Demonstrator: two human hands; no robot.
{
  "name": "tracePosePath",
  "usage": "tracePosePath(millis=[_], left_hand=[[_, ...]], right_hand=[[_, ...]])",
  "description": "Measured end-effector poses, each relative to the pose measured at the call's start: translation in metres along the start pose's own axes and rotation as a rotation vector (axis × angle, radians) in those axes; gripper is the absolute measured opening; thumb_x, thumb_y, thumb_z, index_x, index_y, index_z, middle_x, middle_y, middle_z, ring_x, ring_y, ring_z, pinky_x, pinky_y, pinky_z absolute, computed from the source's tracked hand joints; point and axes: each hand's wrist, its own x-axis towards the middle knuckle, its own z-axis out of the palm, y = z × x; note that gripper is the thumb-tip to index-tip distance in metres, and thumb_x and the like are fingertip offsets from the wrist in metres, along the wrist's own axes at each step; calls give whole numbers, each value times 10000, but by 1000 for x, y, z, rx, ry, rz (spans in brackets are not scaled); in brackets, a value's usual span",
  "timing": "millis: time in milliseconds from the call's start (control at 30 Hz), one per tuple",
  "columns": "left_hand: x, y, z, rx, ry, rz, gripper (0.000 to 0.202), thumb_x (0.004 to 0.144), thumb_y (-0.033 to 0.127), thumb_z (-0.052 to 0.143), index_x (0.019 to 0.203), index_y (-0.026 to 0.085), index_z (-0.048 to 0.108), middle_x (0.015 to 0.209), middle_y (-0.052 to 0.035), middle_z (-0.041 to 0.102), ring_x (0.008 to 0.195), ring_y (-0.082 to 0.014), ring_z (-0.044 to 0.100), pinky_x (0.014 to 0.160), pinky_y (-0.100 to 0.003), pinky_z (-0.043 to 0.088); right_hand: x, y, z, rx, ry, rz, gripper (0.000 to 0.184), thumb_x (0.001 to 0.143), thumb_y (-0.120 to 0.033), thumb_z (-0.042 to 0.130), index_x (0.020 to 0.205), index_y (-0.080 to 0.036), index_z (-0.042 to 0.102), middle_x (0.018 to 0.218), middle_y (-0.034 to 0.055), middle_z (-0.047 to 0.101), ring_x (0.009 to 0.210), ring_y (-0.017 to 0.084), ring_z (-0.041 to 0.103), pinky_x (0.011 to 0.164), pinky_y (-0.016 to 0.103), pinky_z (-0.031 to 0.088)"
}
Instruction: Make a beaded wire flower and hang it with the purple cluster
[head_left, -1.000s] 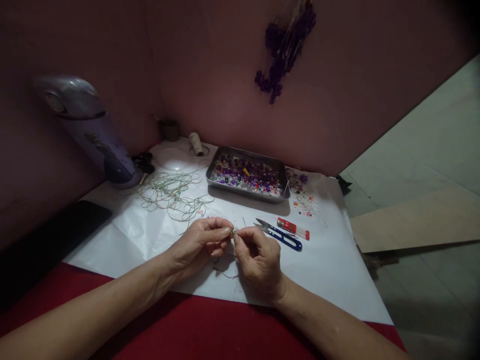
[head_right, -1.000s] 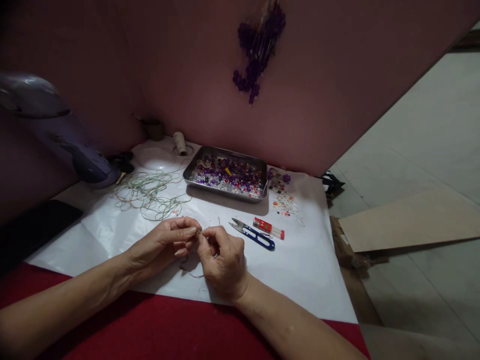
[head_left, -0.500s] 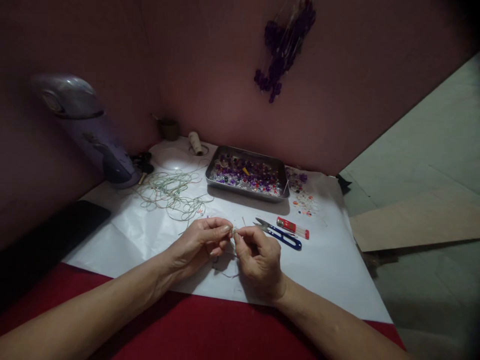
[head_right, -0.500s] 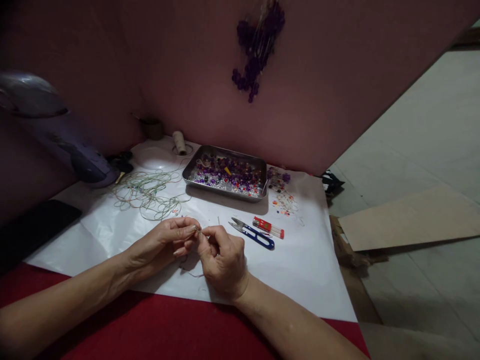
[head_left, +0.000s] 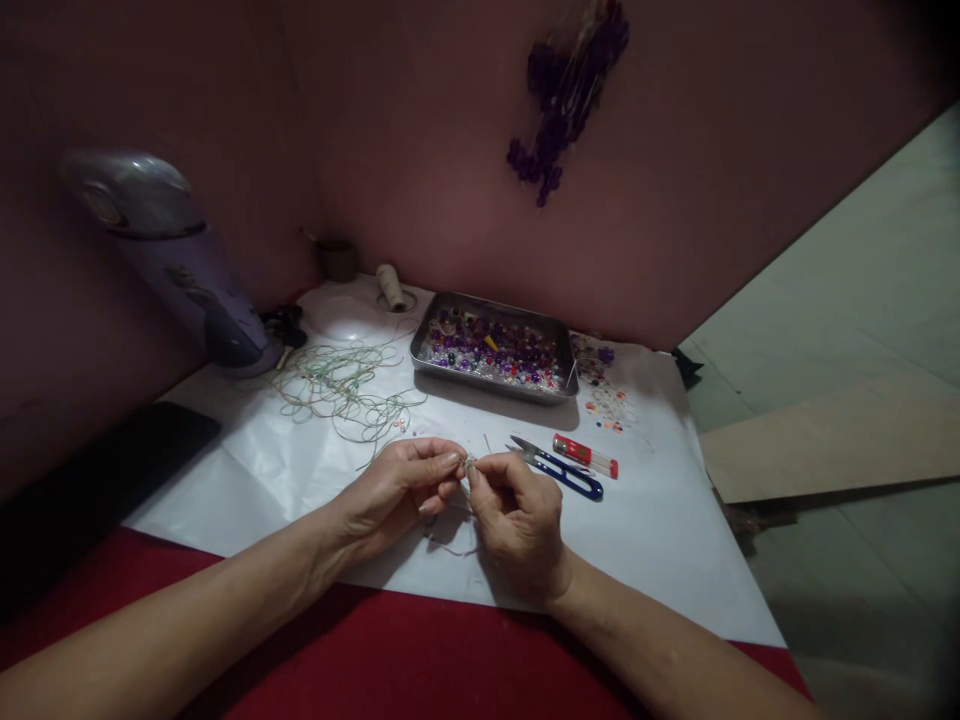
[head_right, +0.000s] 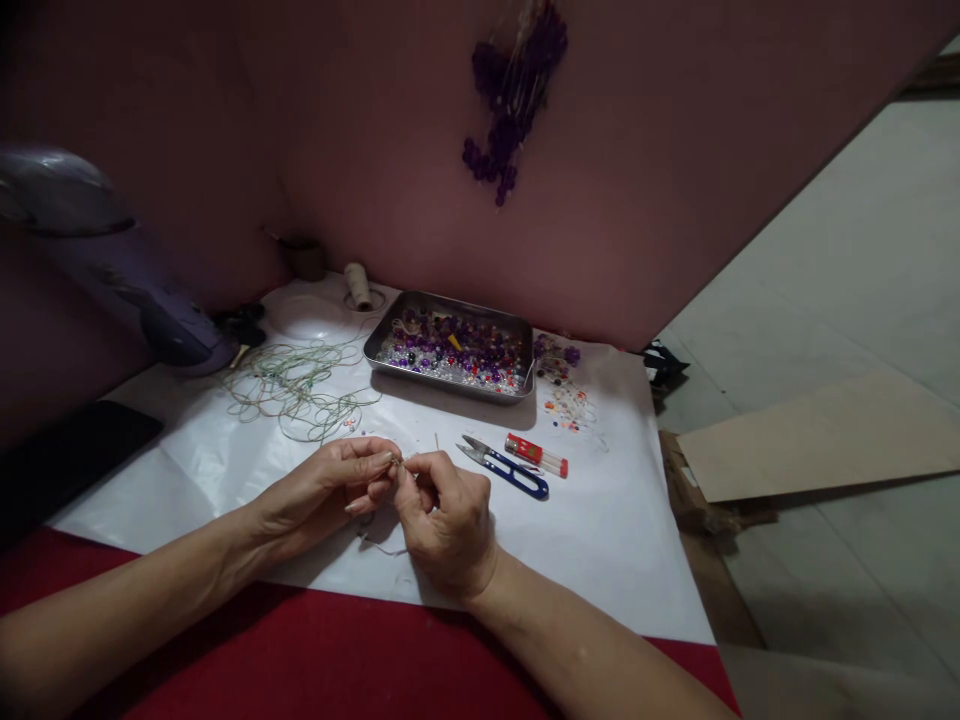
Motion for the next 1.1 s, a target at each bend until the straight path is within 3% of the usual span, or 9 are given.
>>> tracePosePath(millis=[1100], left_hand=[[-2,1,-1,81,29,9,196,708,264,770,794,123,664,646,-3,557,550,-77,439,500,-209,265]], right_hand=[[0,-1,-1,24,-52,39,56,857,-180,552,819,-176,594,556,-19,590,444,100,488,478,230,386]])
